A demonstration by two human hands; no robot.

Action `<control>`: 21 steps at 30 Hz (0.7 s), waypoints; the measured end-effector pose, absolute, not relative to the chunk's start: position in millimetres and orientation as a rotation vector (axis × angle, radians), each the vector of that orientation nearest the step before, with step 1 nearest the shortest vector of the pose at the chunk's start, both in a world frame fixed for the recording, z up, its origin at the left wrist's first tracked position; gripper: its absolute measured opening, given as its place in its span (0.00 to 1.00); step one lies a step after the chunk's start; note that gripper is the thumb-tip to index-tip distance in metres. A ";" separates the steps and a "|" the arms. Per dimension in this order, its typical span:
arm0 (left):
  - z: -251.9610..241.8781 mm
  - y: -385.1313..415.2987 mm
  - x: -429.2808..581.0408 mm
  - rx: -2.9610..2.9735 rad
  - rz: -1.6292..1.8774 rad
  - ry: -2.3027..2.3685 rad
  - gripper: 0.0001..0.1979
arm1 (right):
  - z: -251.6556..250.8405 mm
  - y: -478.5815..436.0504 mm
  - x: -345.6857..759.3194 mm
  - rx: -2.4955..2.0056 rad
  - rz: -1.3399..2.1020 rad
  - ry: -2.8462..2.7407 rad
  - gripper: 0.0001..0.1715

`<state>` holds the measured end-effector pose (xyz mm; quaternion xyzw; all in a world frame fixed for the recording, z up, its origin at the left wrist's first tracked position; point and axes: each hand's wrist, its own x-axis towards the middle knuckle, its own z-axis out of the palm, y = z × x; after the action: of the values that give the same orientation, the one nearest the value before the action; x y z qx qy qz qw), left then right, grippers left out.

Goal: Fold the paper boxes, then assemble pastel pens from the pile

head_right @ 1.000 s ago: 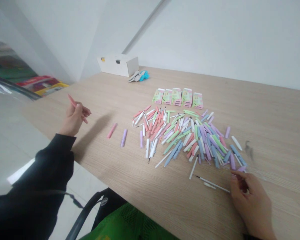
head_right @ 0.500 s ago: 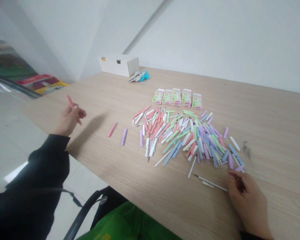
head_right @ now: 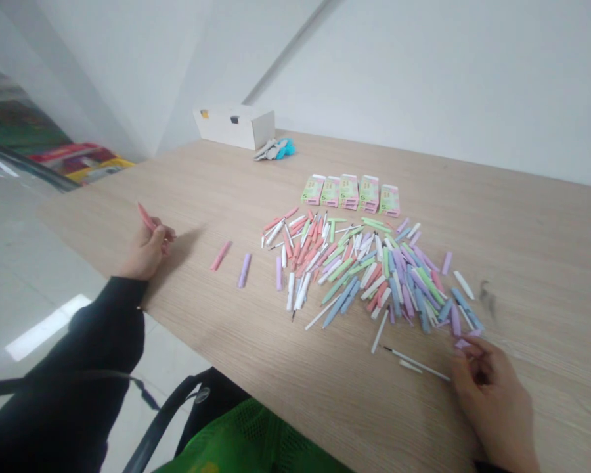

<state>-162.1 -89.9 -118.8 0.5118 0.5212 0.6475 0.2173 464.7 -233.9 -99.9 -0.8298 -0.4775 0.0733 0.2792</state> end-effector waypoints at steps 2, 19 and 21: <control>-119.1 -96.6 -161.6 1.401 1.748 1.523 0.12 | -98.7 -234.5 465.5 -2.239 0.209 -1.263 0.31; -111.0 -98.2 -155.6 1.432 1.559 1.804 0.05 | -103.7 -237.3 469.1 -2.108 0.073 -1.309 0.28; -107.5 -97.7 -158.1 1.488 1.432 1.871 0.04 | -104.2 -237.2 468.6 -2.085 0.070 -1.308 0.29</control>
<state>-158.1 -97.7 -107.5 0.5257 0.6609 0.5057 0.1764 468.6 -237.2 -104.2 -0.7983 -0.5009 0.0268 0.3332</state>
